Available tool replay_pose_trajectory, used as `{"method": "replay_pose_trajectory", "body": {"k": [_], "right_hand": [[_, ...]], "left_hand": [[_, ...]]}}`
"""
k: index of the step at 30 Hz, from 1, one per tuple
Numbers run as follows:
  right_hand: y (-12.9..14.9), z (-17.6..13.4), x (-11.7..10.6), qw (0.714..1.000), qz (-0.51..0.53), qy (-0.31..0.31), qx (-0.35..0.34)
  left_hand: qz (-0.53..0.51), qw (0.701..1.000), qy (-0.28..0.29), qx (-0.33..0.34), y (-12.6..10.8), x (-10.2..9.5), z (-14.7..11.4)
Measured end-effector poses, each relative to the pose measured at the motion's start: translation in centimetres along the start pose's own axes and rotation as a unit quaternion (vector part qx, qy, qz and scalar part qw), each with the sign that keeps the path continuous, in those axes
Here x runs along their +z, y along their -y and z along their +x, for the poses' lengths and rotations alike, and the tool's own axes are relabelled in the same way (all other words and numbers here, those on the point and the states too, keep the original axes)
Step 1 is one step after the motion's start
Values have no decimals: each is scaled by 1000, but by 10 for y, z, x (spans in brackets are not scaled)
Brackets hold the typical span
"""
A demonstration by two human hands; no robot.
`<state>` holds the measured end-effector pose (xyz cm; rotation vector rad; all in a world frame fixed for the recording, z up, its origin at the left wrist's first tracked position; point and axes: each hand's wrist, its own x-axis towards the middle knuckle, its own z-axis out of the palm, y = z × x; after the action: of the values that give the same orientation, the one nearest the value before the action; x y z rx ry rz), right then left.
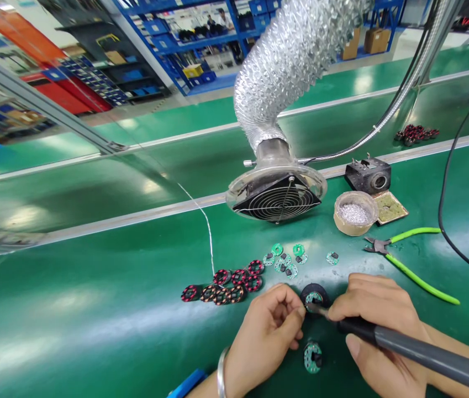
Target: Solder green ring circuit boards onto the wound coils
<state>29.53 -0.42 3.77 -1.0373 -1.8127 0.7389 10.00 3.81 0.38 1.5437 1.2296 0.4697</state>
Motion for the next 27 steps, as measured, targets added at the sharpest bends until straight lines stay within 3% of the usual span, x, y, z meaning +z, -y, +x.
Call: {"method": "replay_pose_trajectory", "body": {"k": [14,19,24,27], "right_hand": [[2,-7,-9,996,-71,-50,-9],[-3,-5,-16,992,-117,-32,-13],[-17,0,0,988,-146,-43,-16],[-23,1,14,985,-169,-13,-27]], "left_hand": [[-16,1000,-1,-1,-1,0,-2],[-35,999,5,-16,0,1,-2],[-79,997,13,-24,7,0,0],[-77,997,-2,8,12,-5,4]]}}
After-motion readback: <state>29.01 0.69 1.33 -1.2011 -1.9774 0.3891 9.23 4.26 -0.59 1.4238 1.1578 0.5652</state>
